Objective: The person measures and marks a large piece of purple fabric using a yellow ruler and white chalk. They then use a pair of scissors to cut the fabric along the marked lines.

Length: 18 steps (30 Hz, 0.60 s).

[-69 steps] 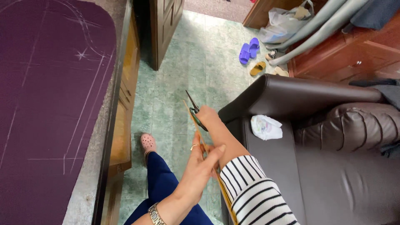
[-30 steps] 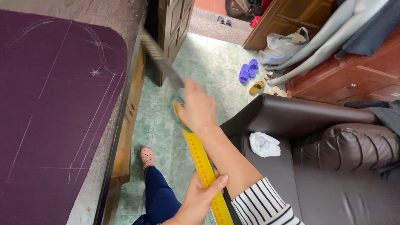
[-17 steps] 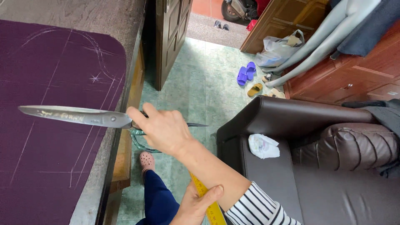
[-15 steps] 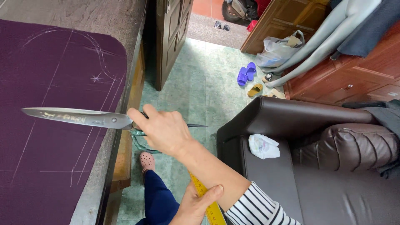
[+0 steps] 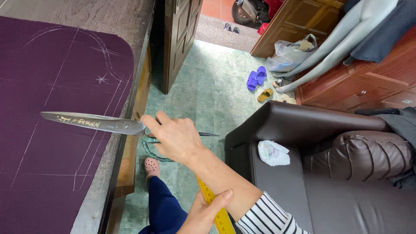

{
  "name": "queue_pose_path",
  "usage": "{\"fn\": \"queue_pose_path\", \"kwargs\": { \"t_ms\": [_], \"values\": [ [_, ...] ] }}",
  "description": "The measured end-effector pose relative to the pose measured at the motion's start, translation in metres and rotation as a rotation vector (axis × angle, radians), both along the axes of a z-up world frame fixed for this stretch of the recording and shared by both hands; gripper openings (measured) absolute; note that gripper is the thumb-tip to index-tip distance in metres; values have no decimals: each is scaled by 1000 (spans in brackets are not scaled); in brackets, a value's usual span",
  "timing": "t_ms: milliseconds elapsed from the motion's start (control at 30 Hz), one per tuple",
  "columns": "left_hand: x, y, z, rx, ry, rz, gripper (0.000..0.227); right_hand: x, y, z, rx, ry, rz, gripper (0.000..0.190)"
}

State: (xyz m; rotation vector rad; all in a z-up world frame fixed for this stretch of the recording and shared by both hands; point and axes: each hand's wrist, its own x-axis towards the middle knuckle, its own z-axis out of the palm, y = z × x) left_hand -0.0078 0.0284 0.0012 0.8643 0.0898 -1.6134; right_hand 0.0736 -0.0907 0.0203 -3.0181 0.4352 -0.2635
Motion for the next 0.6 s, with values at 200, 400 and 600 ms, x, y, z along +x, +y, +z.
{"fn": "queue_pose_path", "kwargs": {
  "t_ms": [200, 400, 600],
  "values": [
    [-2, 2, -7, -71, -112, -31, 30, -7, -11, 23, 120, 95, -42, 57],
    [70, 15, 7, 251, -359, 184, 38, -50, -55, 21, 374, -29, -377, 63],
    [198, 105, -58, -39, -483, 739, 59, -146, -71, -73, 641, -268, -303, 23]
  ]
}}
